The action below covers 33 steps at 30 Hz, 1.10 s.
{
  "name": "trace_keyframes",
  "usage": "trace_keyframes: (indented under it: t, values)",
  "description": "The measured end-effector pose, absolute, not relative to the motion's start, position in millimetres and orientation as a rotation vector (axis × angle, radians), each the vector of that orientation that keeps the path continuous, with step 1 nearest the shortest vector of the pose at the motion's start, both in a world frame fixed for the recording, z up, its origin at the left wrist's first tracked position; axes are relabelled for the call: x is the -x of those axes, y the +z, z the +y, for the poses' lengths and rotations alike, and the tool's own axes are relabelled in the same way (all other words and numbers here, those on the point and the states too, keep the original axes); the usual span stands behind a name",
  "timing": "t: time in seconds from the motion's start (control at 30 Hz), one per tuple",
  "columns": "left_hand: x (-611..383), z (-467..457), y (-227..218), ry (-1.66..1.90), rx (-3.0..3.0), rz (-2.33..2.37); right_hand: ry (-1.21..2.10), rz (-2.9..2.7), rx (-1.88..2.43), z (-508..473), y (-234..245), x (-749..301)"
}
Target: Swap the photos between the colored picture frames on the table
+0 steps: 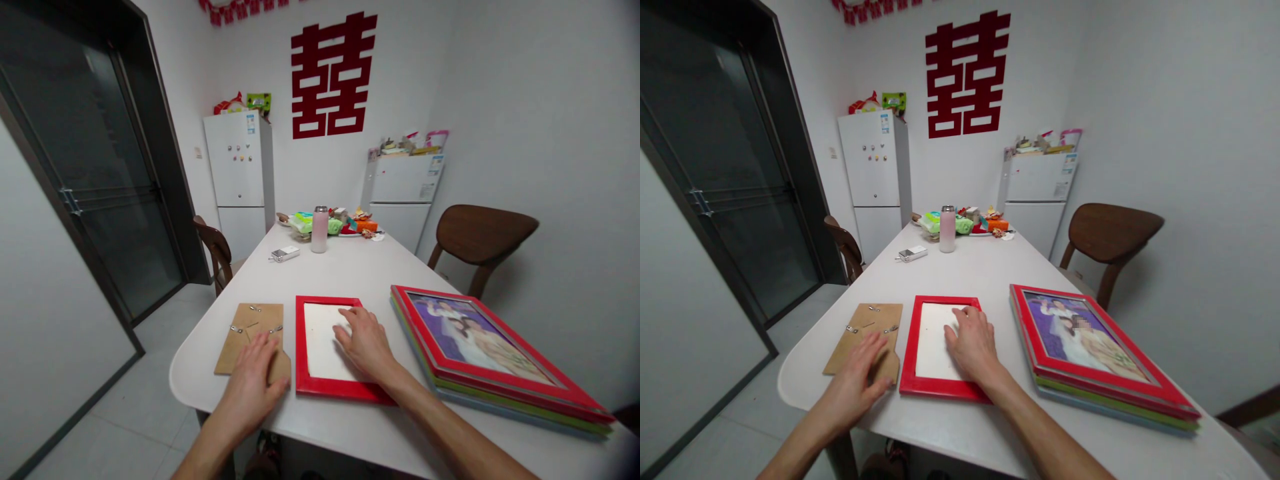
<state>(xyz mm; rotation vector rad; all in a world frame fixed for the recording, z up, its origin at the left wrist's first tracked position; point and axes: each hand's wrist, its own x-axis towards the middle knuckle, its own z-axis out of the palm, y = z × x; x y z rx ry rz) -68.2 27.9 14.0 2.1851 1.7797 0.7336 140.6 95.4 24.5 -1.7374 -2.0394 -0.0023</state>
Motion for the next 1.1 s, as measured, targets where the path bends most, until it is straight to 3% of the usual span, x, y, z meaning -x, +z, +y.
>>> trace_keyframes:
  t: [0.1,0.2,0.43,0.8,1.1]
  values:
    - [107.6,30.8,8.8,0.556,-2.143,2.049,0.191,-2.212,1.467,78.1,31.3,-107.3]
    - [126.0,33.0,0.7,0.446,-2.144,2.086,0.18,-2.345,1.328,63.6,28.6,-66.6]
    - [132.5,31.8,-11.5,0.562,-2.216,2.034,0.338,-2.274,1.262,62.9,18.7,-31.3]
    - [83.0,34.0,46.4,1.021,-2.709,1.659,0.31,-2.002,1.033,50.0,84.0,-102.0]
    - [-3.6,44.3,19.9,0.789,-2.337,1.492,0.239,-2.086,1.416,52.8,43.2,-179.7]
